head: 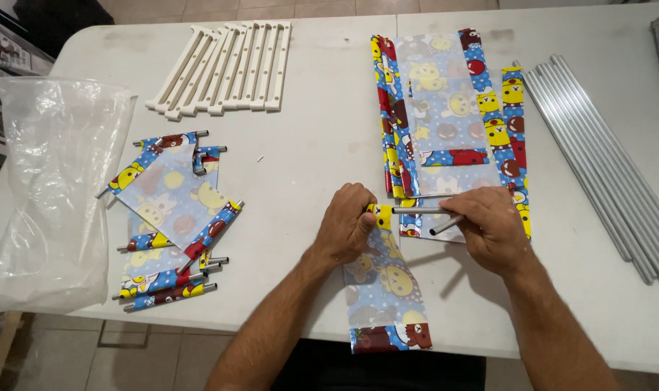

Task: Assembling a fabric organizer by sliding metal support rods into fabric sleeves

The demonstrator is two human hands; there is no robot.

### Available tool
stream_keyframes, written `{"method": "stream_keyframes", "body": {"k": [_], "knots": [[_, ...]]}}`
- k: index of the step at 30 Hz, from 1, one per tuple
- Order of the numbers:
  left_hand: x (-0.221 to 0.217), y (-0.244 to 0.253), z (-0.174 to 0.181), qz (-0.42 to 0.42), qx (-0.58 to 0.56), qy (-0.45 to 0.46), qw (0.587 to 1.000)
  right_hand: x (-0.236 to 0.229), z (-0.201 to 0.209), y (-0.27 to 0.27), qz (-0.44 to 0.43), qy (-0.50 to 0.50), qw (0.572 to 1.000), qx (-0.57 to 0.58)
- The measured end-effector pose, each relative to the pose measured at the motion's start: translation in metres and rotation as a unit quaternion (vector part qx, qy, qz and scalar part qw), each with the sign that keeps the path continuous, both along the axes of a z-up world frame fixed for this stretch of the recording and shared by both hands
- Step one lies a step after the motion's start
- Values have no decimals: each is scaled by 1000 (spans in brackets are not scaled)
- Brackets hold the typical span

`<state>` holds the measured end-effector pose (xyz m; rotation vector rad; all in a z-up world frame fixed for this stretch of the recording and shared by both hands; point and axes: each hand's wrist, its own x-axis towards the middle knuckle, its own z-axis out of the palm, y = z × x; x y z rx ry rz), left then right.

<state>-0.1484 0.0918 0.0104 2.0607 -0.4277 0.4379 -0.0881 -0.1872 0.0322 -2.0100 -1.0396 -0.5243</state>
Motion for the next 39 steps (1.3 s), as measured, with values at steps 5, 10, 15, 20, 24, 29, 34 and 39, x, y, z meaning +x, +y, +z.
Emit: {"method": "stream_keyframes", "body": {"k": [5,10,15,20,24,29,34,39], "knots": [[-1,0,0,1,2,0,1000,-4,10,2,0,8,1000,-1],[0,0,-3,2,-1,-1,1000,-4,11,0,-16,-10,1000,-16],[1,-2,-7,1,-8,-3,1000,-3,14,-1,-36,-54,997,-36],[4,-3,-12,17,4,-15,1000,-4,19,0,-73,-114,988,-78],[5,-5,-14,22,48,-29,998,-9,28,1,-109,-167,972,-120],[6,-4,-17,29,107,-90,990,-6,20,0,-111,-177,966,-151],[5,-3,-15,64,200,-164,964,-6,13,2,-95,-146,963,-204],[1,-6,-8,102,270,-210,934,-7,10,3,-76,-157,960,-219]]}}
